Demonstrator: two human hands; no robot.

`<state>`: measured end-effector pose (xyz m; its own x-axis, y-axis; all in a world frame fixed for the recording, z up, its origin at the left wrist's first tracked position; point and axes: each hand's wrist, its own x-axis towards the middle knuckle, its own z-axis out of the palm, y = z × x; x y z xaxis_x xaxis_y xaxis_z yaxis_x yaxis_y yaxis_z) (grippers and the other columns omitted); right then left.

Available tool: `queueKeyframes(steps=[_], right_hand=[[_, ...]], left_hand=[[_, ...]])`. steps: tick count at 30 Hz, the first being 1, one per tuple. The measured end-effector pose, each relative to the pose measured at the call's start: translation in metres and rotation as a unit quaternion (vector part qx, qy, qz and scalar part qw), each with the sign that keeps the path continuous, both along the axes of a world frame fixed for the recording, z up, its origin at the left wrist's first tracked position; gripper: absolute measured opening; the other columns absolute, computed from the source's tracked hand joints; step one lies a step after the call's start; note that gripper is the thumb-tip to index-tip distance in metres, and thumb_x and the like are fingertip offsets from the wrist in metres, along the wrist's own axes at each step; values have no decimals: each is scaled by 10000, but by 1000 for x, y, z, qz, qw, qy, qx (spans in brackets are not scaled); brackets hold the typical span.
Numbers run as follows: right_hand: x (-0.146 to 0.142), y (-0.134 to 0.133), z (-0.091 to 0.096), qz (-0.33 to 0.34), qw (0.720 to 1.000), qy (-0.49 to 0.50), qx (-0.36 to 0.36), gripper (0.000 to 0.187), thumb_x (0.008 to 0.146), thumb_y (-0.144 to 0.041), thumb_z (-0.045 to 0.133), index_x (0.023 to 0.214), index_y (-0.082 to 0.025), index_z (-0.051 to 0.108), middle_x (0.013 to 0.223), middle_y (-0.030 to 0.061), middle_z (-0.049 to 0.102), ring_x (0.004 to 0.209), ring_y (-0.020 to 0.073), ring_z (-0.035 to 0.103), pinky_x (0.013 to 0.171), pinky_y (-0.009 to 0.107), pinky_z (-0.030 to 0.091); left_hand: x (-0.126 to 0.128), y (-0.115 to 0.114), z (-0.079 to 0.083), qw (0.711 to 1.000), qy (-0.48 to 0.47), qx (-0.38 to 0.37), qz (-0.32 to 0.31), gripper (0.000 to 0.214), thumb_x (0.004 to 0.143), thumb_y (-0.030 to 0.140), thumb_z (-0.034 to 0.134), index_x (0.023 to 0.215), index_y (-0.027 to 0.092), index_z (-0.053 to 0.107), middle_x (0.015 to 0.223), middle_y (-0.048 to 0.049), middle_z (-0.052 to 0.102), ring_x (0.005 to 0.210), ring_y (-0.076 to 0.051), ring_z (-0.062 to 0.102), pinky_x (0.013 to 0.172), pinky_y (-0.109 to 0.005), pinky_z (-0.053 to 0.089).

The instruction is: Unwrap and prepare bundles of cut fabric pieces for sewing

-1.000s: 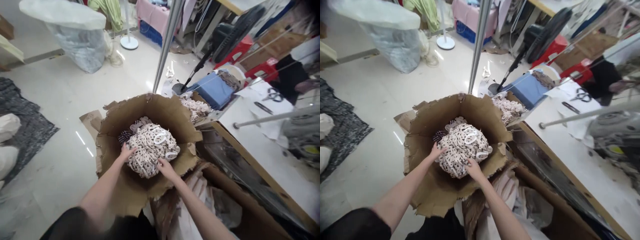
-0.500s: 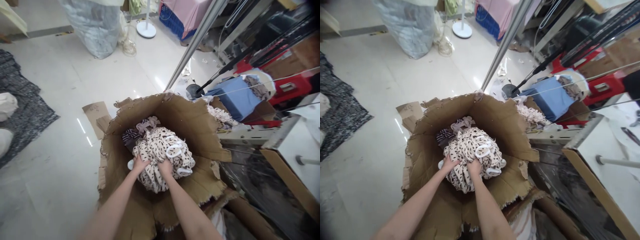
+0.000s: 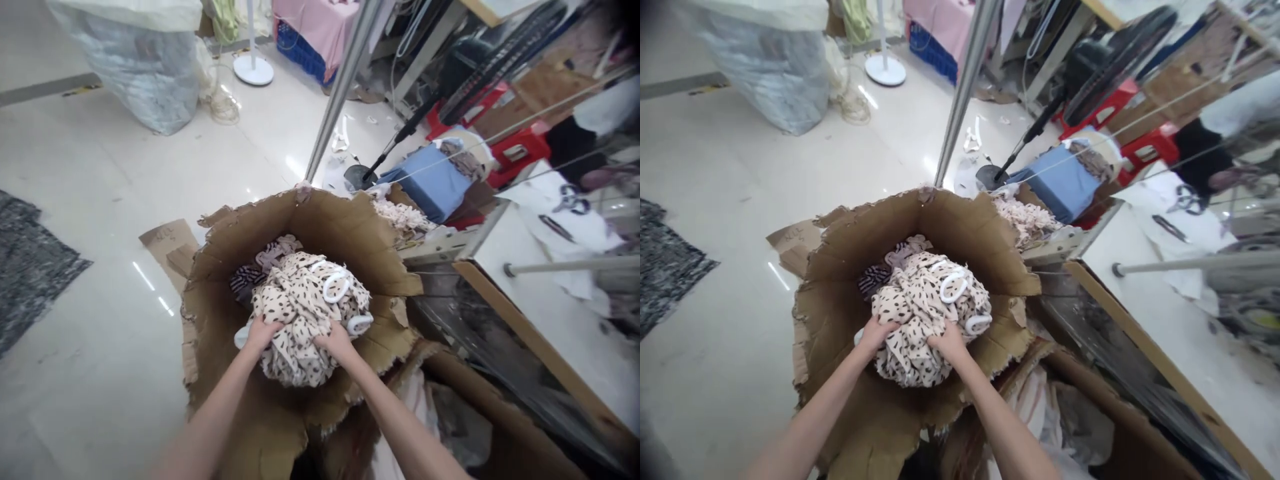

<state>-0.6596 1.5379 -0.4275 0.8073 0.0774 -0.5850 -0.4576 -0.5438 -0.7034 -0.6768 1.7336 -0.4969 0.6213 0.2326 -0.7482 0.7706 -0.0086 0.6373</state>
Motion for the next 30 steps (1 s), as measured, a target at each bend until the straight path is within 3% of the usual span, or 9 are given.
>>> queueKeyframes(steps=[5,6,8,10,14,17,20,24,30], right_hand=[[2,17,69,-48,997,-25,58,401,558,-210,588,953,-139,603,911,38,662,845,229,587,771,332,477],[4,17,78,-57,996,-30,64,388,564,-215,587,945,-143,603,899,30,662,829,222,587,758,323,478],[8,14,83,-52,996,-50,54,387,574,-229,591,953,-153,597,907,21,655,824,210,584,756,308,471],[13,8,68,-11,999,-52,-4,401,580,-254,602,969,-158,588,915,27,648,821,205,578,747,295,461],[25,2,-2,78,983,-4,-168,450,592,-286,606,1017,-147,565,899,81,638,817,246,574,686,303,438],[26,3,-53,89,978,-4,-187,379,656,-254,530,1013,-131,564,864,119,633,823,274,573,689,326,418],[21,1,-85,83,980,-2,-183,280,690,-227,484,938,-137,577,848,116,626,829,256,566,709,312,401],[10,-7,-97,58,988,-6,-145,251,690,-331,528,866,-157,571,832,78,606,828,230,542,720,288,385],[-5,-16,-65,-32,997,-52,-52,341,703,-509,427,581,-190,429,570,-14,454,608,154,445,602,249,354]], left_hand=[[6,22,49,996,-40,-46,67,429,602,188,652,1015,108,565,974,-109,656,822,-226,633,637,-287,521],[7,26,53,994,-48,-59,74,447,602,205,652,1029,112,560,978,-109,655,817,-235,634,621,-298,522],[7,32,50,997,-60,-47,27,434,631,252,630,1038,121,559,1000,-103,649,848,-235,628,651,-305,520],[3,32,35,997,-58,0,-45,374,665,283,606,995,112,573,1004,-113,644,895,-227,614,718,-300,506],[-9,20,-14,987,-57,51,-140,173,568,176,665,726,140,604,758,-57,658,784,-211,610,710,-281,473],[-10,15,-52,977,-63,58,-195,134,637,196,600,533,167,520,527,16,547,608,-163,556,650,-261,438],[-9,21,-81,975,-54,77,-203,157,740,262,500,612,174,523,589,32,536,643,-136,533,681,-237,409],[-33,32,-96,976,5,83,-200,139,729,247,496,613,171,504,559,33,500,602,-134,512,628,-230,387],[-94,23,-79,980,37,46,-192,147,710,240,484,578,179,460,521,40,475,561,-131,504,574,-227,388]])
